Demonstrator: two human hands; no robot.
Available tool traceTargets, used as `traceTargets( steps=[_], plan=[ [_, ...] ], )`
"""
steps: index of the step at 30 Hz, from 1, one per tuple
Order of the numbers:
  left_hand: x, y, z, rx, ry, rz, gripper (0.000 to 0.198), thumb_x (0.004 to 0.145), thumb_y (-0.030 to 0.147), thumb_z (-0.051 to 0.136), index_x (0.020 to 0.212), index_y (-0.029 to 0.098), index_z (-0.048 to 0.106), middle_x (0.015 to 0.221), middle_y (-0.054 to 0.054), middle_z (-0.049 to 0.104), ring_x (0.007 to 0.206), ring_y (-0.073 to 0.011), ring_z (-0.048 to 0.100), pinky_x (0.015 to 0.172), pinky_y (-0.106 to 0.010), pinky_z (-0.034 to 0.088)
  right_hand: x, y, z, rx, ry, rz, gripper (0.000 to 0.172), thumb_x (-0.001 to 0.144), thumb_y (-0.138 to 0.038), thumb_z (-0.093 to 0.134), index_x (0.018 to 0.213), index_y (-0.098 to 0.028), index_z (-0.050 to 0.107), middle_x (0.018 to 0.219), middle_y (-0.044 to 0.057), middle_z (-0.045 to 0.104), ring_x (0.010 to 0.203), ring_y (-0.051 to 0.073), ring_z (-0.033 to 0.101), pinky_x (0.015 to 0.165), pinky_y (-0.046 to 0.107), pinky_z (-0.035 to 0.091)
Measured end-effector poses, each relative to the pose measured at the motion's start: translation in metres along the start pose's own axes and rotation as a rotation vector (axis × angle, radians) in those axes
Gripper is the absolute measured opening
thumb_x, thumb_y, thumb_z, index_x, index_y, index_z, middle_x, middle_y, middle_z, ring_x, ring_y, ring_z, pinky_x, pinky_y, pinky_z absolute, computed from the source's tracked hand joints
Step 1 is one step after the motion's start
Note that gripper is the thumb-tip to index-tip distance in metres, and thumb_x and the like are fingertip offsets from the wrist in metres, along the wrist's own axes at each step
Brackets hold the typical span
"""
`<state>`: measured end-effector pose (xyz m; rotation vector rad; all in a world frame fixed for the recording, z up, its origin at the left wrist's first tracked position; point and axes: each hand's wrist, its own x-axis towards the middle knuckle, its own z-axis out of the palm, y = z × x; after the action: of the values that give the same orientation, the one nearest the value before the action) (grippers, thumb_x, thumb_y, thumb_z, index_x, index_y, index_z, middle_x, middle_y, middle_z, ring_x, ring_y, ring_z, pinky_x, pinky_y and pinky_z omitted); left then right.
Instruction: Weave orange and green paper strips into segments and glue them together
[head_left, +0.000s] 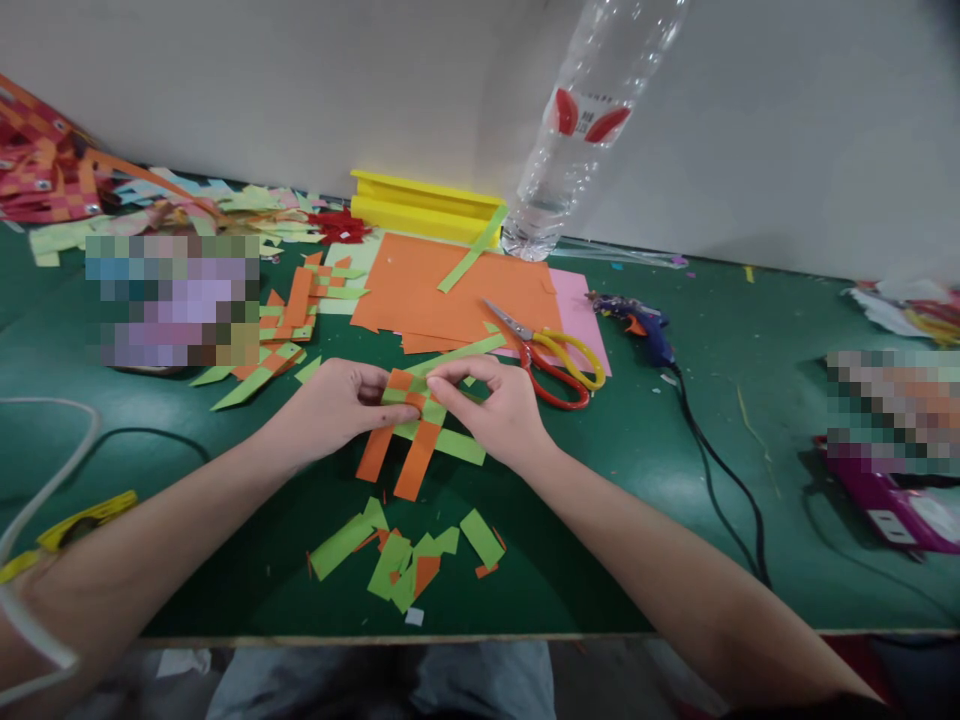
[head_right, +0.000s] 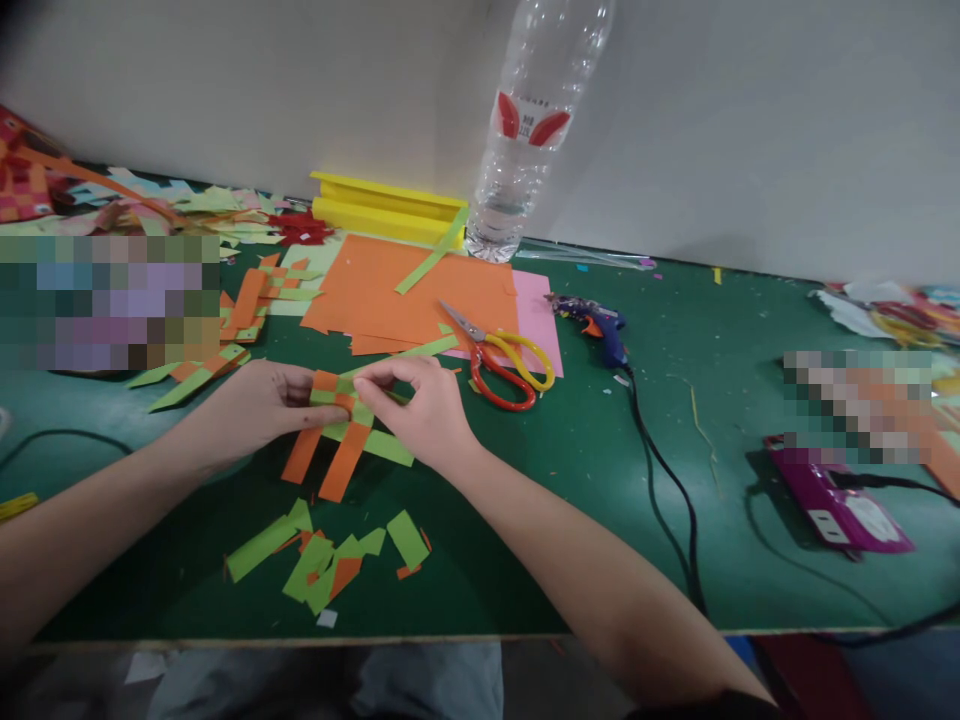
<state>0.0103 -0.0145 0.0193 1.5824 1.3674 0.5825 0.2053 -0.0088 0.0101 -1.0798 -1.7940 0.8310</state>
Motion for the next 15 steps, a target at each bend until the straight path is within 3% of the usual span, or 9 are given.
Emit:
traceTargets(
  steps=[4,8,15],
  plan=[
    [0.0004,-0.0002,0.0000,0.025,-0.006,-0.006,0.032,0.069,0.044,0.073,0.059,0.017,0.059,0.050,0.007,0.039,0.046,-0.0084,0.036,0.045,-0.022,0.024,0.0009,0.0000,0.0001,0.000,-0.003,-0.005,0.012,0.082,-0.029,0.064,0.072,-0.023,0.070,0.077,0.000,0.074,0.077,0.016,0.068,0.074,0.030,0.053],
    [0.0001,-0.0001,-0.0003,-0.079,-0.036,-0.018,0.023,0.069,0.039,0.075,0.073,0.018,0.068,0.057,0.004,0.058,0.051,-0.0113,0.051,0.046,-0.022,0.036,0.0008,0.0012,-0.0001,0.013,0.009,-0.019,0.012,0.082,-0.028,0.065,0.073,-0.022,0.070,0.077,0.000,0.074,0.077,0.015,0.068,0.076,0.030,0.053],
    [-0.0004,-0.0020,0.0004,-0.222,-0.086,-0.066,0.027,0.069,0.038,0.078,0.088,0.020,0.073,0.080,-0.002,0.076,0.073,-0.0190,0.070,0.067,-0.028,0.055,0.0020,0.0054,-0.0008,0.069,0.043,0.045,0.011,0.081,-0.030,0.066,0.078,-0.021,0.072,0.077,0.000,0.074,0.074,0.015,0.067,0.074,0.030,0.054]
  ],
)
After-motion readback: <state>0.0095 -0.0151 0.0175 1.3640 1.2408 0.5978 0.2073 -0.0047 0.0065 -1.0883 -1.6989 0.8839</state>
